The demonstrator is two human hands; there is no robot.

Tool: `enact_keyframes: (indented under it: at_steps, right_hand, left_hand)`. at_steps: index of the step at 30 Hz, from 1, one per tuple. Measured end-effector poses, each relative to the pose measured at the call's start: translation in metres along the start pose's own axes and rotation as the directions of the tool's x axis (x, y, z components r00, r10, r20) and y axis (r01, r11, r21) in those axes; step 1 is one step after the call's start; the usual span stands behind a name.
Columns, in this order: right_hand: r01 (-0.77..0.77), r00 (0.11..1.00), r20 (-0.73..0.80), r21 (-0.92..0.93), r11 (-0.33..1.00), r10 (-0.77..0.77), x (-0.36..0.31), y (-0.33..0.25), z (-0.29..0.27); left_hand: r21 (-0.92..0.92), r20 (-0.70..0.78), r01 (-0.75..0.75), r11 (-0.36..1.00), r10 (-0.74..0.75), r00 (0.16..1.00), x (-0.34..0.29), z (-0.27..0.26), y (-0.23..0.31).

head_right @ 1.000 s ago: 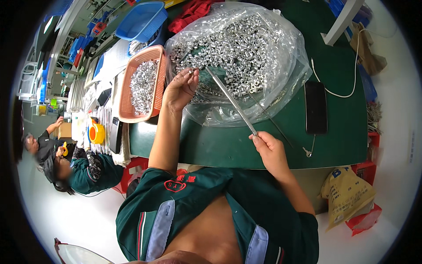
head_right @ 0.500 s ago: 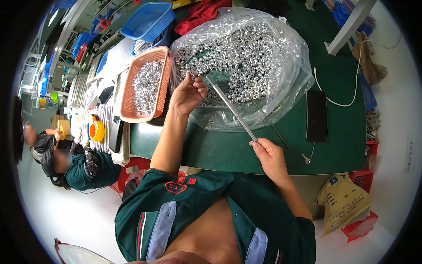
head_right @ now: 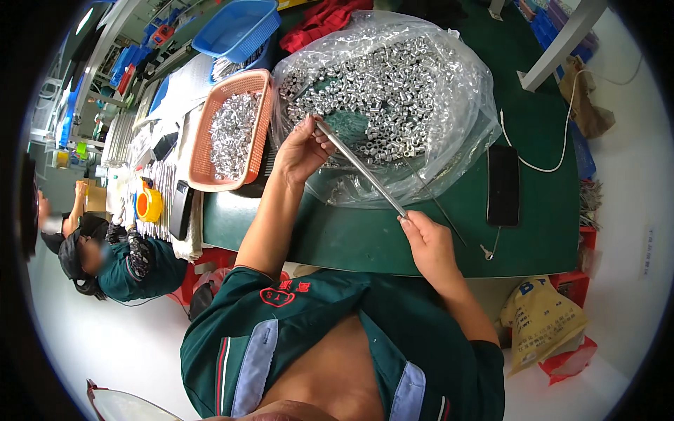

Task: The person uses a metal rod to pick up small silver cylindrical parts from a large plastic bag and transfers them into a pink plastic basket. The task is performed repeatedly in a factory setting with other workers visible in the background.

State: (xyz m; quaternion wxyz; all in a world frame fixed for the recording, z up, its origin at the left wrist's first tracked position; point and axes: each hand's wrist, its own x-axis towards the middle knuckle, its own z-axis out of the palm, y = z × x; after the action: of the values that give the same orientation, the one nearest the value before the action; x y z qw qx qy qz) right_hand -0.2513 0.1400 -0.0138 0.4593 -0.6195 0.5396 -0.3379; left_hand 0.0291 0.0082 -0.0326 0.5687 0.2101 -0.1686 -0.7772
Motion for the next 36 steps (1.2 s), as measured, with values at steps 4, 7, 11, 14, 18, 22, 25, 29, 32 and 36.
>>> enact_keyframes:
  at_steps: [4, 7, 11, 14, 18, 22, 25, 29, 32, 36]
  right_hand:
    - [-0.014, 0.996, -0.081, 0.122, 0.992, 0.024, -0.006, -0.010, 0.000]
    - [0.055, 0.995, -0.079, 0.031, 0.998, -0.052, -0.006, -0.010, 0.005]
    - [-0.018, 1.000, 0.010, -0.061, 0.998, 0.019, -0.003, -0.007, 0.007]
    - [0.024, 1.000, 0.004, -0.022, 0.999, -0.024, -0.004, 0.000, 0.009]
    - [-0.007, 1.000, 0.005, -0.029, 1.000, 0.007, -0.006, -0.003, 0.008]
    - [0.001, 1.000, 0.002, 0.010, 1.000, -0.001, -0.007, -0.001, 0.008]
    - [-0.039, 0.999, 0.020, 0.017, 0.999, 0.038, -0.007, -0.008, 0.006]
    - [-0.121, 0.992, 0.058, 0.090, 0.989, 0.116, -0.009, -0.005, 0.004]
    - [-0.013, 1.000, -0.019, -0.037, 0.999, 0.012, -0.008, -0.010, -0.001]
    - [-0.068, 0.998, 0.008, -0.051, 0.996, 0.068, -0.009, -0.007, -0.007]
  left_hand:
    - [-0.130, 0.058, 0.032, 0.991, -0.025, 0.998, 0.001, -0.002, 0.002]
    - [-0.197, 0.043, 0.033, 0.980, -0.025, 0.999, 0.001, -0.003, -0.001]
    - [-0.101, 0.047, 0.051, 0.994, -0.046, 0.998, 0.002, -0.011, -0.002]
    - [-0.117, 0.051, 0.046, 0.992, -0.040, 0.998, 0.001, -0.005, 0.002]
    - [0.124, 0.028, -0.017, 0.992, 0.014, 1.000, -0.003, 0.000, 0.003]
    - [0.263, -0.030, -0.071, 0.962, 0.082, 0.996, -0.002, 0.010, 0.008]
    - [0.288, -0.042, -0.119, 0.950, 0.137, 0.990, -0.002, 0.019, 0.004]
    - [0.361, 0.015, -0.231, 0.903, 0.242, 0.970, -0.002, 0.019, -0.006]
    - [0.401, 0.047, -0.249, 0.881, 0.252, 0.967, -0.002, 0.010, 0.000]
    - [0.469, 0.026, -0.234, 0.852, 0.251, 0.968, -0.004, 0.019, 0.005]
